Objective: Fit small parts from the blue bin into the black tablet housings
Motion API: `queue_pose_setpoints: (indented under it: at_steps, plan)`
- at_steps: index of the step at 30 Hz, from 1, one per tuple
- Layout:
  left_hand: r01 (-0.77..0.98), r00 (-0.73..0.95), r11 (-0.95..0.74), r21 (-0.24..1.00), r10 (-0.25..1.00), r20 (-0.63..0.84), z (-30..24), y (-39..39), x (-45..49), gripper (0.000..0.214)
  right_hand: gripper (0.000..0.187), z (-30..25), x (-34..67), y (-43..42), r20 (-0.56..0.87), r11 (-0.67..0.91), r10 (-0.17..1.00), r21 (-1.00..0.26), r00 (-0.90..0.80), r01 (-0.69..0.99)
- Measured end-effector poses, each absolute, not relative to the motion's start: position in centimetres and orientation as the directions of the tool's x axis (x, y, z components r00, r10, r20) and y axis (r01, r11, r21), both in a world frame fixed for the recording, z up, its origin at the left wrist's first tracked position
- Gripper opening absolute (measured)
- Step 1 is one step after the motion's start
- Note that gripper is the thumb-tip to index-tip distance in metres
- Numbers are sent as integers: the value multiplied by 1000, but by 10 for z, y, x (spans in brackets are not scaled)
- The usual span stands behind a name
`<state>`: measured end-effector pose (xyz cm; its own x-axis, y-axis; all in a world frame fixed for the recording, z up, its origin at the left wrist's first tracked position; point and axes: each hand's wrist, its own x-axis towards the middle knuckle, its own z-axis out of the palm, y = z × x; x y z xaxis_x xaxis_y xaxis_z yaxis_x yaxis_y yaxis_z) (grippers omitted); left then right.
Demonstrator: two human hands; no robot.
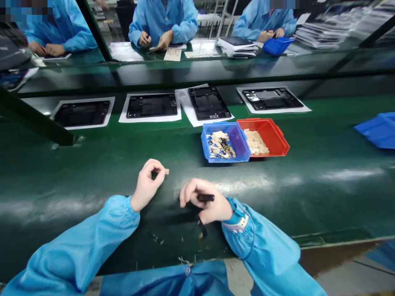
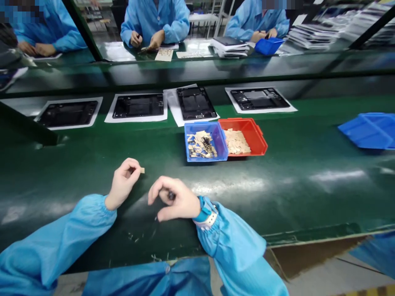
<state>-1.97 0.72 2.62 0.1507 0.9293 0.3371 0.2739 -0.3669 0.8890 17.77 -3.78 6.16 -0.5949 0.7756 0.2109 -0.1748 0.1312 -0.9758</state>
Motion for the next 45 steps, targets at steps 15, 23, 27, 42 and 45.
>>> queue_pose_setpoints:
  at_steps: [15,23,27,42,45]
  plan:
    - [409,610,-624,666,730,310,105,105,210,17,51,50,181,-26,285,-465,102,-834,-953,-299]
    - [227,420,-653,723,735,532,110,84,130,20,60,35,181,-29,402,-530,220,-716,-889,-455]
    - [52,90,-803,594,596,798,107,21,42,32,74,42,180,-34,335,-438,560,-657,-758,-614]
    - [57,483,-660,749,675,558,53,-19,-54,33,76,47,113,-16,-24,-277,793,-904,-609,-325]
    - [99,312,-584,806,787,532,36,-9,-60,35,39,47,117,-16,8,-144,949,-879,-315,-455]
